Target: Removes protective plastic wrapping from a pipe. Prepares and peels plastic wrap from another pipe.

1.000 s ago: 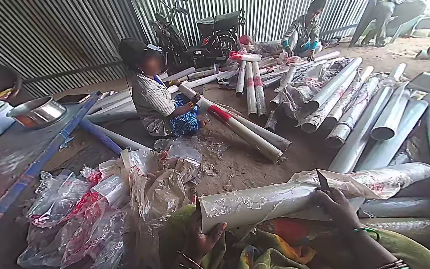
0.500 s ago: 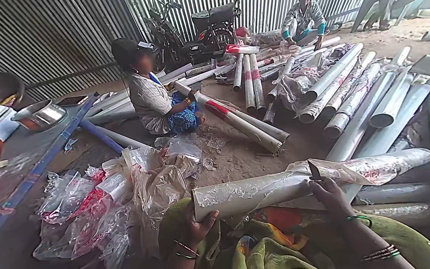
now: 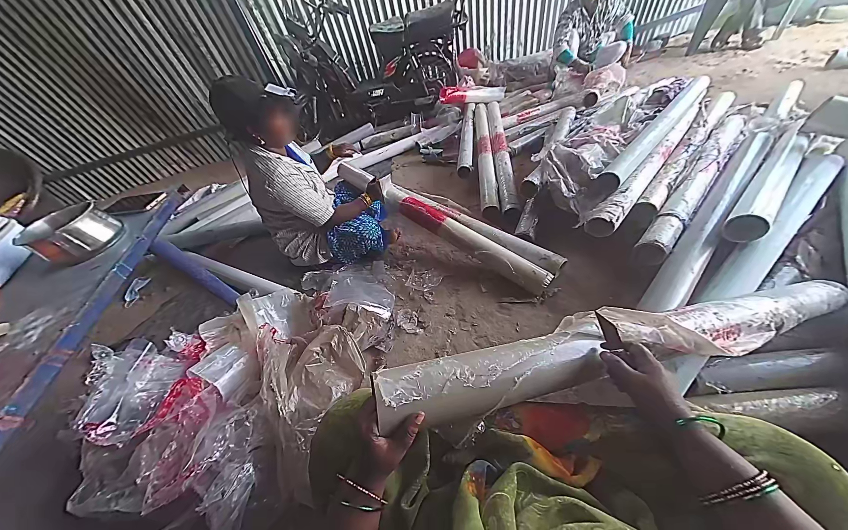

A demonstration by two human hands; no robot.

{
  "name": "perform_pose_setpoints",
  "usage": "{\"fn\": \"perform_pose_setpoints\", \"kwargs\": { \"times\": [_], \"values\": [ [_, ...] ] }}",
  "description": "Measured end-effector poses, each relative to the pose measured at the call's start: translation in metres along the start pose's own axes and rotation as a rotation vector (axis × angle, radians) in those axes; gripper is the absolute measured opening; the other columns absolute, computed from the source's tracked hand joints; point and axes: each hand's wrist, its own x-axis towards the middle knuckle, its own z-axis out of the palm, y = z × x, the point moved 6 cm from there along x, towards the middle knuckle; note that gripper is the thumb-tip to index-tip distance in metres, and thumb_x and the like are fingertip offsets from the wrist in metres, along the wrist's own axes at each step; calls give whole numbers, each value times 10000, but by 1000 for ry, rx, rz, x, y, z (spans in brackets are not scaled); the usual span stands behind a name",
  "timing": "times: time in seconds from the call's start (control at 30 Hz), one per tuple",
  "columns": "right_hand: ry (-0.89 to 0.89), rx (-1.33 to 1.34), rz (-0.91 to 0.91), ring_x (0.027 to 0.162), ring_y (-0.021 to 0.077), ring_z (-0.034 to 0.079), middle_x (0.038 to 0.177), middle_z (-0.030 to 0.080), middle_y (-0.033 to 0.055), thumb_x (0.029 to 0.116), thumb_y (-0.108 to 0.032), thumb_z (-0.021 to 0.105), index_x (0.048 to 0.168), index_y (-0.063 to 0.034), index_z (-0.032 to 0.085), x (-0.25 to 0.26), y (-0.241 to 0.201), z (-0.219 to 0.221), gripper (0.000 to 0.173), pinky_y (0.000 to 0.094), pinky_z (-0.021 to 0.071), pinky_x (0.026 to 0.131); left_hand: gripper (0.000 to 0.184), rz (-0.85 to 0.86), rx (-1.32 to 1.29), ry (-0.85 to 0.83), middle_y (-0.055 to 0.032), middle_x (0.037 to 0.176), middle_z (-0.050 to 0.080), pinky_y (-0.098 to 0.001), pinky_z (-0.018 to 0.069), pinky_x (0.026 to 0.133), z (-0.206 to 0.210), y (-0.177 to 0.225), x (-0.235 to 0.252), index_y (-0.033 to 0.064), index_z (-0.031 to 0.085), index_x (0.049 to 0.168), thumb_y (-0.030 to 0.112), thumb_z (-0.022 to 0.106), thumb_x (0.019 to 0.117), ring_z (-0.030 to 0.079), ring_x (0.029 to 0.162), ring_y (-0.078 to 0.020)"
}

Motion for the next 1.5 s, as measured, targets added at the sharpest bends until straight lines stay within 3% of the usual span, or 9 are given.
{"fn": "perform_pose_setpoints", "kwargs": {
  "times": [0.17,0.43,0.63,0.73,0.93,1.17,1.27,1.5],
  "values": [
    [-13,-20,2,663,98,524,843,573,66,1055,-183,548,1292,27,557,2,-1,0,317,308,462,653,523,-18,-3,7,-43,834,722,-104,521,837,0,0,0,-43,705,896,478,730,861,650,854,102],
    [-38,-30,0,666,107,532,843,566,67,1054,-202,560,1271,18,557,6,2,1,309,310,473,661,465,21,-47,3,35,858,718,-90,531,837,1,2,1,3,698,928,465,729,887,640,876,142],
    [-56,-31,14,689,114,548,880,591,71,1054,-223,563,1291,4,560,7,2,0,328,320,482,679,506,5,-46,10,29,886,729,-82,523,860,1,3,0,-48,684,957,445,746,866,633,896,162],
    [-70,-42,23,724,144,571,926,616,102,1057,-225,561,1307,4,557,7,1,-2,339,345,494,712,555,-38,-31,17,-13,858,720,-61,504,846,1,4,-2,-121,663,924,417,757,822,619,869,179],
    [-79,-61,20,748,161,579,952,629,122,1065,-228,552,1314,7,561,7,0,-3,343,362,498,742,652,-62,55,-5,-100,822,710,-53,488,832,0,6,-3,-180,649,907,463,727,828,617,829,168],
    [-88,-65,18,767,165,586,978,636,128,1071,-226,537,1329,-2,565,5,-2,-5,343,361,500,755,647,-70,-14,12,-66,842,710,-49,490,844,1,7,-3,-216,613,921,404,758,811,608,857,193],
    [-80,-62,24,761,171,581,951,621,119,1067,-230,548,1305,-8,576,6,0,-5,327,366,499,748,617,-43,-41,14,-2,830,711,-46,499,840,2,7,-2,-168,628,891,432,756,826,609,862,202],
    [-53,-53,43,788,193,600,968,636,141,1060,-244,565,1328,10,556,7,0,-8,370,388,506,775,610,-34,-38,2,11,826,707,-48,502,841,2,9,-1,-158,634,891,438,753,834,609,860,202]
  ]
}}
